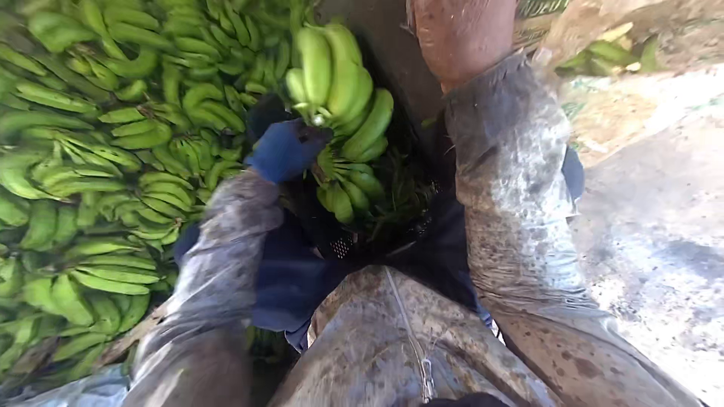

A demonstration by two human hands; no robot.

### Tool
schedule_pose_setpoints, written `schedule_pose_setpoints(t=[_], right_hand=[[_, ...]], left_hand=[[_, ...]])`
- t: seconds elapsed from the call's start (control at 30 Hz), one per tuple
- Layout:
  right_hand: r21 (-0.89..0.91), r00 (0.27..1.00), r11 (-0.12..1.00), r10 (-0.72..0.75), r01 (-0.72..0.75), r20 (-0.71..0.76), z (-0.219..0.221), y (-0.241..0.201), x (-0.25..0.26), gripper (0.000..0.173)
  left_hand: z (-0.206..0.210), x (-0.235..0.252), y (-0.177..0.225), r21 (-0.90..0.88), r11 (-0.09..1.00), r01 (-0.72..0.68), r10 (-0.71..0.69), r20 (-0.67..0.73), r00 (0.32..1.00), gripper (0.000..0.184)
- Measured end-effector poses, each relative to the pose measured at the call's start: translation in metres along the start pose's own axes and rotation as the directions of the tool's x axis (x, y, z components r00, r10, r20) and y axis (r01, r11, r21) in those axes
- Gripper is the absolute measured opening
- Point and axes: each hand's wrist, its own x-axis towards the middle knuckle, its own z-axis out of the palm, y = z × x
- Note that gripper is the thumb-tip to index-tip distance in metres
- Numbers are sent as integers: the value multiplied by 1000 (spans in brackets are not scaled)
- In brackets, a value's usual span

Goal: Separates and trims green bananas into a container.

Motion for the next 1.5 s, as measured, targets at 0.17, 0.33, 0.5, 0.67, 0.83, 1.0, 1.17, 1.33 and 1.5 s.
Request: schedule_pose_setpoints(t=[0.17,0.33,0.5,0.67,0.83,1.0,1.17,1.33,1.5], right_hand=[[-39,997,999,9,-6,77,2,29,-7,19],[-252,929,926,329,-281,169,13,67,-63,46],[-333,731,750,649,-571,210,65,102,-147,54],[-545,718,695,659,-468,224,73,93,-169,55],[-706,705,653,636,-275,314,81,93,-170,58],[-797,691,580,646,-169,324,78,83,-171,63],[-750,713,626,626,-216,317,79,88,-185,59],[-776,728,608,608,-169,318,78,85,-188,59],[-763,740,621,597,-182,310,83,88,-198,58]], left_hand=[[122,68,-34,43,991,-129,127,36,991,56],[115,61,-14,79,992,-99,84,167,982,58],[114,67,-12,73,991,-111,101,129,986,70],[119,34,-14,1,997,-83,83,79,993,62],[126,4,-25,-13,994,-108,109,65,992,64],[139,-12,-29,10,991,-130,130,20,991,62],[147,-18,-31,11,990,-138,138,-16,990,62],[148,-24,-35,-17,990,-142,142,-26,990,60],[148,-27,-37,-45,988,-144,143,-34,989,61]])
